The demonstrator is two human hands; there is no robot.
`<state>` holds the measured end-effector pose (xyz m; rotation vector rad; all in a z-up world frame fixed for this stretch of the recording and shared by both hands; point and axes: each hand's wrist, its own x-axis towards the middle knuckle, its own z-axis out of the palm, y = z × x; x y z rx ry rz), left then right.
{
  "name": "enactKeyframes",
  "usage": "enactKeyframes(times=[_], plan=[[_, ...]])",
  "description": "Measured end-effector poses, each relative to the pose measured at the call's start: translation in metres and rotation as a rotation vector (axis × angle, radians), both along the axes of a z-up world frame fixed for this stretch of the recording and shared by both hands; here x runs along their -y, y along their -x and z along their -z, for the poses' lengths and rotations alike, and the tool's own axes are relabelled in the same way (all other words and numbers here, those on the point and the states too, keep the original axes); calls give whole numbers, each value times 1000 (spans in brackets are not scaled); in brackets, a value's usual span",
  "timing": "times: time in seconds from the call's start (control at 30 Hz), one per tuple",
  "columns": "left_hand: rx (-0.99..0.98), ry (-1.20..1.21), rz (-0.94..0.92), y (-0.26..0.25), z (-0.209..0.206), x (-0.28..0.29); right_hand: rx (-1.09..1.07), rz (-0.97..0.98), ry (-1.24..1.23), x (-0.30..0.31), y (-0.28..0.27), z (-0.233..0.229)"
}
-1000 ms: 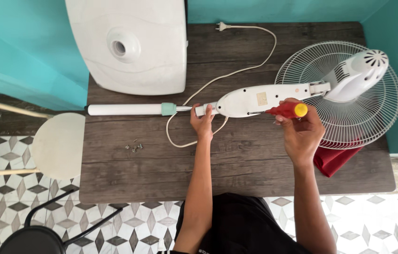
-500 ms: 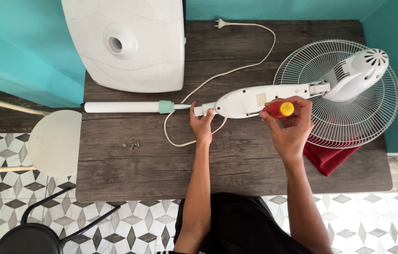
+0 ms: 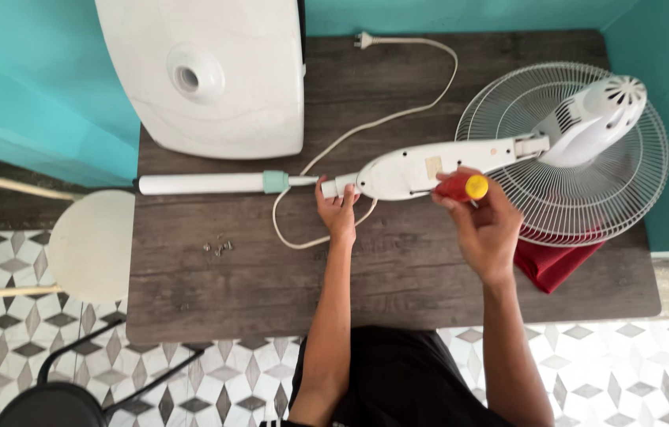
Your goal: The person uses a screwdriver to remove screws from the base of a standing fan. They loosen and remove several screws, then detach the base cover to expose the internal wiring.
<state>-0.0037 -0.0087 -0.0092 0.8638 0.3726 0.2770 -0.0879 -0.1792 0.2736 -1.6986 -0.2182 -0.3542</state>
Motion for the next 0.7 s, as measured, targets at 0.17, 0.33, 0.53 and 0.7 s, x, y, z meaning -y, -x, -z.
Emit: enactKeyframes(times=[0.17, 0.33, 0.53, 0.7], plan=[[5, -6, -6, -2, -1, 1, 70, 32, 14, 0, 3, 0], [5, 2, -1, -4, -4, -1, 72, 91, -12, 4, 5, 2], [-61, -11, 14, -5, -7, -3, 80, 99, 131, 9, 6, 1], [-64, 4, 13, -6, -9, -4, 83, 126, 208, 6, 8, -4]])
